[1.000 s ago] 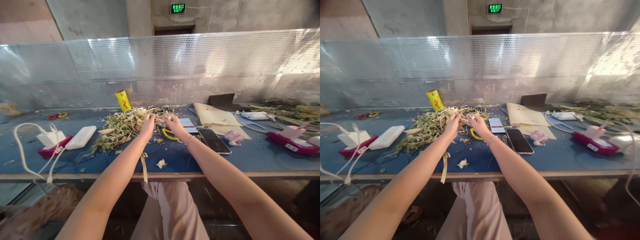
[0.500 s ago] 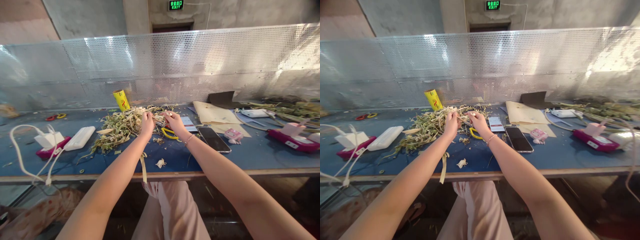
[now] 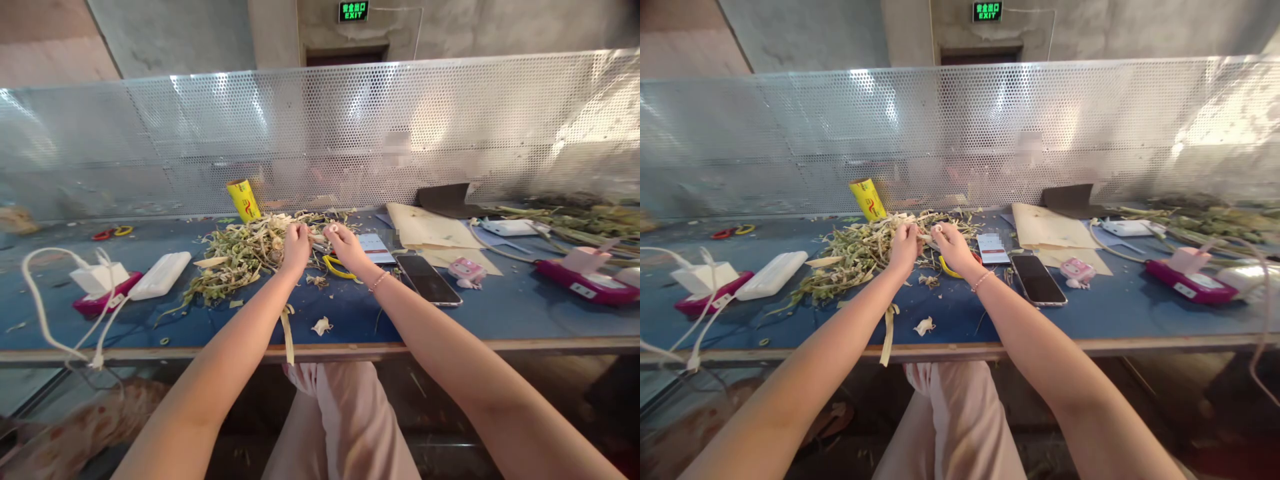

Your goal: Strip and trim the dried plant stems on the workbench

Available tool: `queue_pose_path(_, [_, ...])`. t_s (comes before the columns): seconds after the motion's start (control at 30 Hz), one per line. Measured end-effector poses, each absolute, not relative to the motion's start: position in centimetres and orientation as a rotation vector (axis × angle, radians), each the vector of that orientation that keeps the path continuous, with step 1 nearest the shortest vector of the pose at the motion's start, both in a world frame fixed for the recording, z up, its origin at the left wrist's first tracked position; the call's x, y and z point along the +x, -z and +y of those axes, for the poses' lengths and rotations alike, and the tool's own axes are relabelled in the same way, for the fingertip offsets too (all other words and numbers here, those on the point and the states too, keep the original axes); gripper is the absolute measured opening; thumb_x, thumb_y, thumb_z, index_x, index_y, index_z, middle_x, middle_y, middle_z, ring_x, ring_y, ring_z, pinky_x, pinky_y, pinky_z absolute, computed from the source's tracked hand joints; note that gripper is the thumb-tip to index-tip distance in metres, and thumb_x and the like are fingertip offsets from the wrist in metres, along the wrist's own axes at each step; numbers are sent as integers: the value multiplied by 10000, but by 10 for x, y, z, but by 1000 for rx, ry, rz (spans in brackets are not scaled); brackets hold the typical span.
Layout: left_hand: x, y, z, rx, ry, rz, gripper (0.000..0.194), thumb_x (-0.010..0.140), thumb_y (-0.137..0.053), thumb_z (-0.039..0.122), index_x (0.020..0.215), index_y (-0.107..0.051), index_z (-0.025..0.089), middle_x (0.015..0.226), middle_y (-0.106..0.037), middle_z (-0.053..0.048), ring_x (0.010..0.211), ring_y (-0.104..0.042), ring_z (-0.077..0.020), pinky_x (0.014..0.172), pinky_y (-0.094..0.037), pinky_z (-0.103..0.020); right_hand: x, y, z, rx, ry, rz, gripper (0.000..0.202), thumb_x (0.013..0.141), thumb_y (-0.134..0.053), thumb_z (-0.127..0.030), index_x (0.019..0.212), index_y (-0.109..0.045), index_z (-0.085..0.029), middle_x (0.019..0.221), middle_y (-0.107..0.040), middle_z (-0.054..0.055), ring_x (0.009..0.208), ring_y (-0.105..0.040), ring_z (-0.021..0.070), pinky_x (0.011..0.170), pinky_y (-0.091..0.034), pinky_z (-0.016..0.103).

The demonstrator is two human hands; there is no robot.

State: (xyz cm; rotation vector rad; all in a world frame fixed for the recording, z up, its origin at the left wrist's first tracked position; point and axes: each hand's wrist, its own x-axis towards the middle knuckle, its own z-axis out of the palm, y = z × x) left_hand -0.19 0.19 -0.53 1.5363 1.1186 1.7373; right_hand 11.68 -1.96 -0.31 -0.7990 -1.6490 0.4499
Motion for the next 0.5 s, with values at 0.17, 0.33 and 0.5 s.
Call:
queue_pose_path(0.17, [-3, 2, -6, 1731, -1713, 1222, 170, 809, -479, 315, 705, -430, 190, 591, -431, 21, 573, -435, -113, 579, -344, -249, 116, -2, -28, -811, -379, -1681, 270, 800, -435, -375, 604, -389, -194, 645, -384, -15, 669, -379, 123, 618, -309, 245])
queue_pose_path(0.33, [-2, -1, -11, 1719, -1713, 1147, 157, 775, -533, 284, 683, -453, 185, 597, -452, 17, 576, -435, -110, 565, -331, -234, 116, -1, -27, -780, -519, -1592, 240, 826, -400, -330, 637, -451, -191, 670, -428, -4, 665, -390, 119, 628, -322, 243])
queue_pose_path(0.5, [-3, 1, -5, 1579, -1684, 1082, 189, 739, -582, 327, 674, -471, 188, 552, -442, 23, 550, -444, -111, 520, -323, -224, 114, -1, -28, -759, -839, -1537, 271, 798, -444, -447, 744, -527, -195, 658, -421, -13, 575, -356, 92, 504, -272, 213])
